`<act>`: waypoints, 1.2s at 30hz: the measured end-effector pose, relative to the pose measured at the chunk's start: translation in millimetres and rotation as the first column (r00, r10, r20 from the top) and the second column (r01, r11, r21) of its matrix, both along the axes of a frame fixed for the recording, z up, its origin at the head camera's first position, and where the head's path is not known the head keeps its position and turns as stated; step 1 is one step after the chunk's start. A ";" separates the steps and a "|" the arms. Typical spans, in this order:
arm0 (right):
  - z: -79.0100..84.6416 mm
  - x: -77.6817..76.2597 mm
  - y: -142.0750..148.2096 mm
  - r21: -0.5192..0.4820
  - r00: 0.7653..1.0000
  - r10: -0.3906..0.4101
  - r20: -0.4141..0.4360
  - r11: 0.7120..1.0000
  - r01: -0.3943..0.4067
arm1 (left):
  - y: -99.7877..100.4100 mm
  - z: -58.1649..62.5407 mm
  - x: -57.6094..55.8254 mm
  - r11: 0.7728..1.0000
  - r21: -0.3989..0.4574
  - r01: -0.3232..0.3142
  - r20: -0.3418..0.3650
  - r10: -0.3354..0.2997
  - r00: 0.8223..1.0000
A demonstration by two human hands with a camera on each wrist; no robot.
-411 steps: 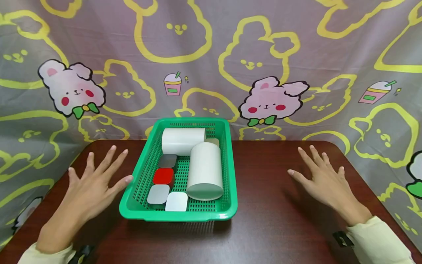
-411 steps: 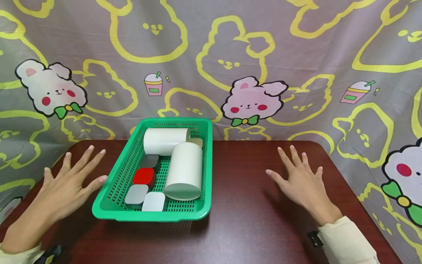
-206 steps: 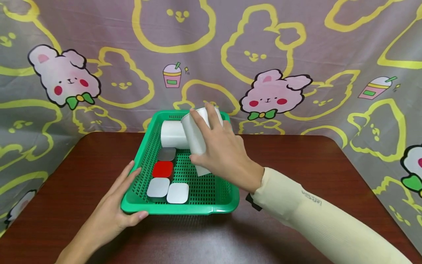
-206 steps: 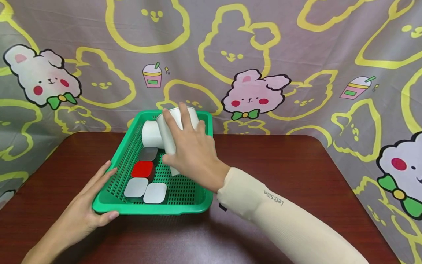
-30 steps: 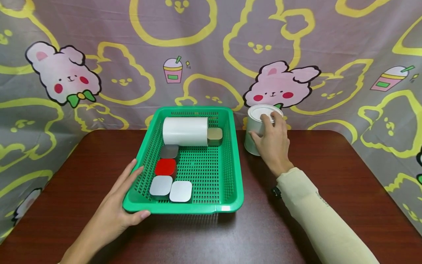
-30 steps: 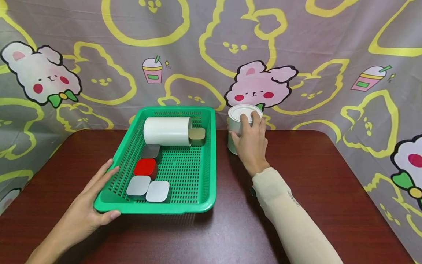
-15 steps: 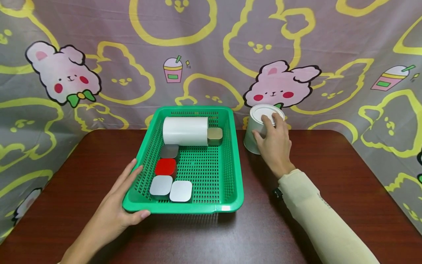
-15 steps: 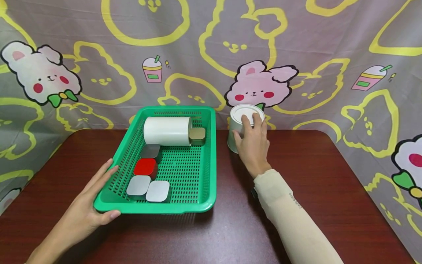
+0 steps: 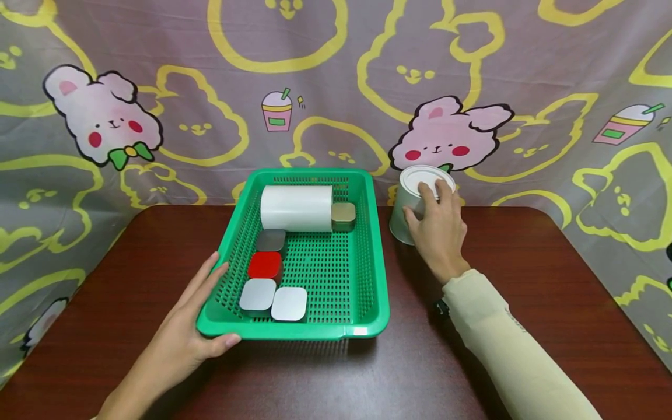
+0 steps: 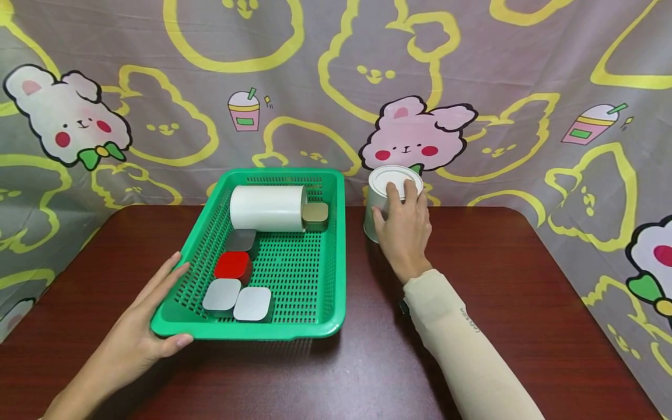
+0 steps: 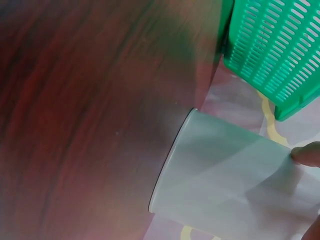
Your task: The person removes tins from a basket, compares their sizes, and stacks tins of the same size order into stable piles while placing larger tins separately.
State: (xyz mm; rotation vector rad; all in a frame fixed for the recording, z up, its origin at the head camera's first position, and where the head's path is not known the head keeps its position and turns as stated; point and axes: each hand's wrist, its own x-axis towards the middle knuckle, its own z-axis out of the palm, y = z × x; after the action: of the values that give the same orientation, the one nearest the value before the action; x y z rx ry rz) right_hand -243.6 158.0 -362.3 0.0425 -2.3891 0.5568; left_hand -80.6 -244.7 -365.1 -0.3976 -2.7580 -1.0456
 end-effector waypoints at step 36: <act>73.8 23.3 -37.2 -0.086 0.847 0.511 0.149 0.860 -0.504 | -1.5 -2.9 -0.3 1.000 -0.012 -0.006 -0.010 0.006 1.000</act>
State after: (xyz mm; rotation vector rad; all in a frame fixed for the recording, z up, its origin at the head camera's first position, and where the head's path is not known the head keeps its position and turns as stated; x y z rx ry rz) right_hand -220.3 120.8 -288.5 0.6530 -2.5271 0.8868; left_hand -80.8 -246.2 -368.0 -0.3942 -2.7566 -1.0234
